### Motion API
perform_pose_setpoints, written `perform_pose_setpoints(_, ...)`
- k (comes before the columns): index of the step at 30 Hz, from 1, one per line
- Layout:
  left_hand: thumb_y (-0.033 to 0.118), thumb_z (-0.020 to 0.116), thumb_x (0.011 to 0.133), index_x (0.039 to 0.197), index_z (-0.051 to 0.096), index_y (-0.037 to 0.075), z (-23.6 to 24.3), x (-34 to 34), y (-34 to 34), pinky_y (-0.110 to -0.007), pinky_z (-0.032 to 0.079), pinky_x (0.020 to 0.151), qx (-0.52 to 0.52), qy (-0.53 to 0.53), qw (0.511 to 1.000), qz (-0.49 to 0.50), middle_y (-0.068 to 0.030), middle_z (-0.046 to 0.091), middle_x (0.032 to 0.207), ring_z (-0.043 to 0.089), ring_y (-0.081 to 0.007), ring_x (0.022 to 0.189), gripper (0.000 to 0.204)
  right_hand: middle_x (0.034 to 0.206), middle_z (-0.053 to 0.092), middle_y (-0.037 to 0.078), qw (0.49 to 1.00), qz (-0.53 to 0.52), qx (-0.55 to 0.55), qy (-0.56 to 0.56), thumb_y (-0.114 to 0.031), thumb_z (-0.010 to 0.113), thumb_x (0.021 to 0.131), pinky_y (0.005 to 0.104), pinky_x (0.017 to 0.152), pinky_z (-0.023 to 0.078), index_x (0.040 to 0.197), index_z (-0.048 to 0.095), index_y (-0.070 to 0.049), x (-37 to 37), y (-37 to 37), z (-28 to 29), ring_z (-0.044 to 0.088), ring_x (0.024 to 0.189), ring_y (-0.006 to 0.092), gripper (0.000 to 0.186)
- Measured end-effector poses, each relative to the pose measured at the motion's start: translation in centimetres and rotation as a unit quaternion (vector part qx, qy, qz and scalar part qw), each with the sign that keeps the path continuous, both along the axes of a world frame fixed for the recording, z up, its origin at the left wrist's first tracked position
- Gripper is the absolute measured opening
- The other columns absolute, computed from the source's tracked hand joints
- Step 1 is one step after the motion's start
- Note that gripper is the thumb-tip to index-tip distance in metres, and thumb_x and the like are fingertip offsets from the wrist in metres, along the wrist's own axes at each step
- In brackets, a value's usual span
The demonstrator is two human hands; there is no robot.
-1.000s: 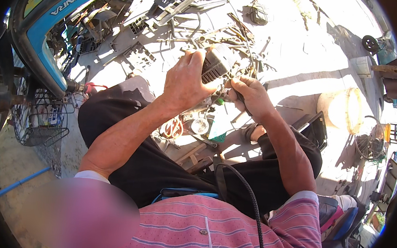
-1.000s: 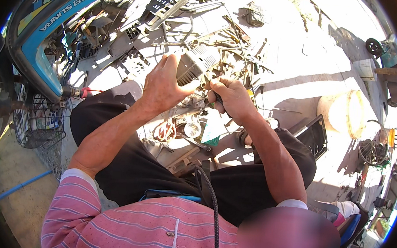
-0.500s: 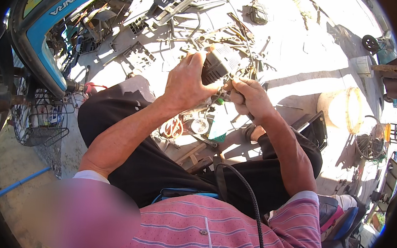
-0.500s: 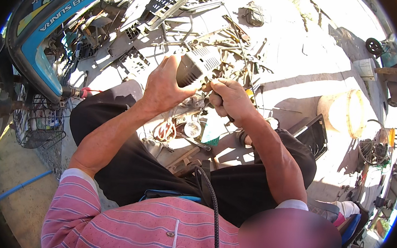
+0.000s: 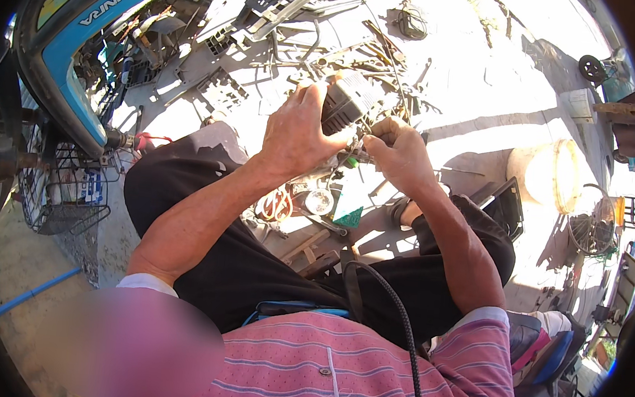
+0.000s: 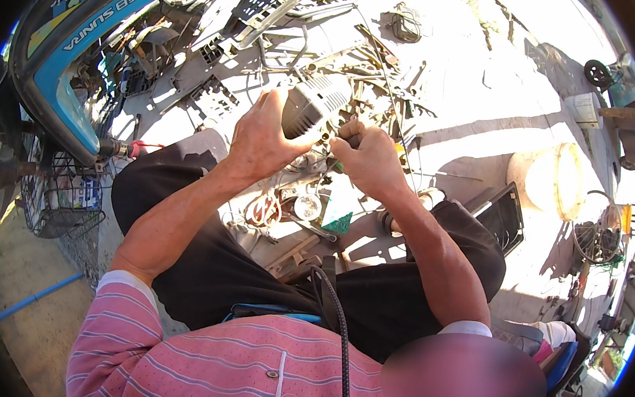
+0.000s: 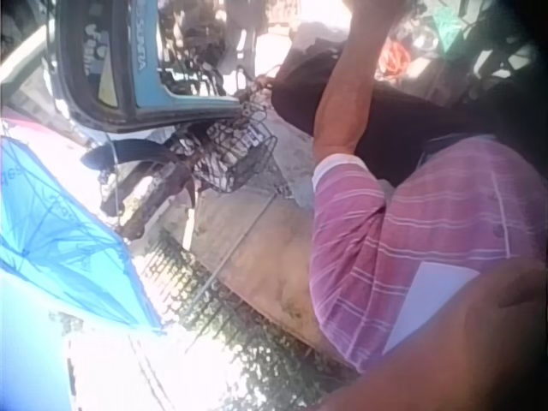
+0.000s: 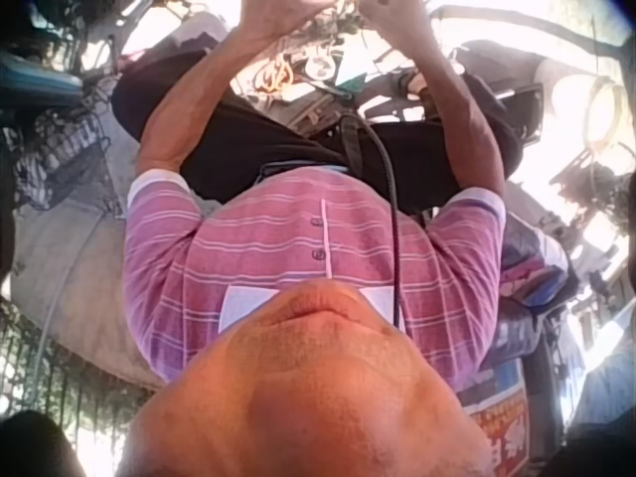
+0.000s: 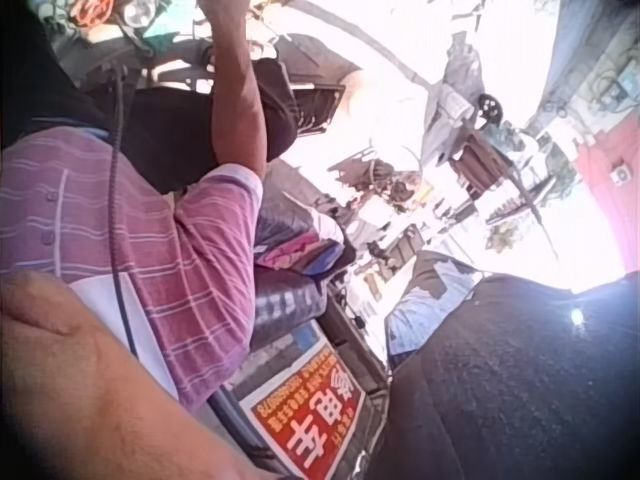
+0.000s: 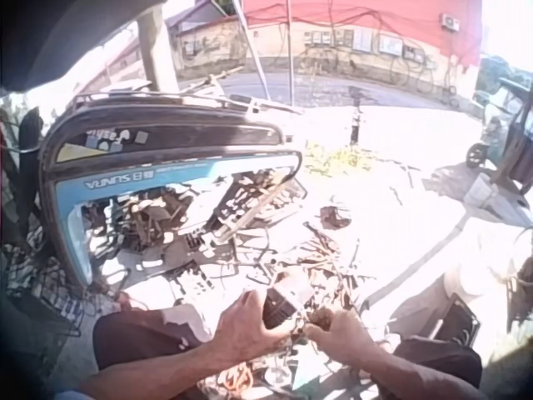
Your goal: The person disassembles a small electronic device using a screwdriver, removes the internal components, and uses pliers to cut a wire. They then reassemble the device and secure it with screws.
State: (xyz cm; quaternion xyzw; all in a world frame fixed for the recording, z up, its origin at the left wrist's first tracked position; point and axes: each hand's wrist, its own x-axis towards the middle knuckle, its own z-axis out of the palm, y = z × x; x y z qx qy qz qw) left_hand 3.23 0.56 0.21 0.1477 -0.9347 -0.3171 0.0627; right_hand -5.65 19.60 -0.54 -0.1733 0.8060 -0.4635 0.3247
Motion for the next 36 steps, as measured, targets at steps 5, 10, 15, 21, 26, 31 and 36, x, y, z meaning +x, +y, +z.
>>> perform_pose_setpoints(5, 0.039, 0.082, 0.074, 0.116, 0.051, -0.004, 0.3, 0.0, 0.1, -0.049, 0.053, 0.087, -0.004, -0.01, 1.0, -0.01, -0.0225, 0.06, 0.11, 0.063, -0.0402, 0.104, 0.068, 0.075, 0.069, 0.021, 0.976, 0.035, 0.028, 0.212, -0.019, 0.062, 0.095, 0.0424, 0.064, 0.052, 0.094, 0.066, 0.005, 1.2, -0.1, 0.7, 0.07, 0.069, 0.0336, 0.024)
perform_pose_setpoints(10, 0.038, 0.082, 0.075, 0.119, 0.052, -0.005, -0.2, 0.1, 0.3, -0.049, 0.054, 0.088, -0.026, 0.018, 0.999, -0.016, -0.0231, 0.06, 0.111, 0.063, -0.0399, 0.105, 0.069, 0.069, 0.068, 0.017, 0.982, 0.037, 0.001, 0.185, -0.018, 0.059, 0.098, 0.038, 0.058, 0.051, 0.091, 0.065, 0.004, 1.4, -0.1, 0.7, 0.068, 0.061, 0.0286, 0.024)
perform_pose_setpoints(15, 0.037, 0.083, 0.074, 0.117, 0.052, -0.005, -0.1, 0.1, 0.1, -0.048, 0.054, 0.087, -0.015, 0.005, 1.0, -0.009, -0.0229, 0.06, 0.111, 0.063, -0.0398, 0.104, 0.068, 0.063, 0.062, 0.005, 0.99, -0.008, -0.069, -0.124, -0.022, 0.057, 0.1, 0.0269, 0.049, 0.044, 0.085, 0.063, 0.003, -0.2, 0.2, 0.7, 0.055, 0.051, 0.0085, 0.03)
perform_pose_setpoints(21, 0.037, 0.084, 0.073, 0.117, 0.051, -0.005, -0.5, 0.1, 0.0, -0.048, 0.054, 0.087, -0.019, 0.006, 1.0, -0.012, -0.0229, 0.06, 0.111, 0.063, -0.0395, 0.105, 0.07, 0.068, 0.066, 0.005, 0.995, -0.005, -0.058, -0.086, -0.021, 0.057, 0.099, 0.027, 0.049, 0.046, 0.09, 0.065, 0.004, 0.2, 0.0, 0.8, 0.057, 0.051, 0.0087, 0.028)
perform_pose_setpoints(26, 0.035, 0.082, 0.073, 0.116, 0.053, -0.006, -0.4, -0.1, 0.1, -0.046, 0.055, 0.083, 0.038, 0.012, 0.999, 0.008, -0.0232, 0.066, 0.106, 0.067, -0.039, 0.098, 0.066, 0.072, 0.069, 0.006, 0.998, 0.007, -0.037, -0.041, -0.021, 0.057, 0.098, 0.0278, 0.052, 0.047, 0.097, 0.066, 0.006, 0.3, 0.0, 0.9, 0.06, 0.054, 0.0097, 0.028)
perform_pose_setpoints(31, 0.029, 0.077, 0.075, 0.106, 0.058, -0.008, 0.8, -0.9, -0.9, -0.04, 0.055, 0.075, 0.197, -0.013, 0.978, 0.065, -0.0223, 0.071, 0.091, 0.07, -0.0327, 0.08, 0.052, 0.073, 0.068, 0.005, 0.998, -0.013, -0.037, -0.05, -0.024, 0.061, 0.096, 0.0274, 0.054, 0.046, 0.105, 0.067, 0.007, 0.1, 0.3, 2.1, 0.057, 0.057, 0.0082, 0.032)
perform_pose_setpoints(36, 0.025, 0.073, 0.086, 0.122, 0.06, -0.005, 0.1, -1.3, -3.6, -0.028, 0.052, 0.077, 0.487, -0.029, 0.867, 0.103, -0.0075, 0.068, 0.104, 0.064, -0.0134, 0.087, 0.049, 0.071, 0.062, 0.003, 0.999, -0.047, -0.005, 0.017, -0.035, 0.066, 0.093, 0.0261, 0.053, 0.041, 0.113, 0.067, 0.006, -0.7, 1.2, 1.3, 0.049, 0.056, 0.0065, 0.045)
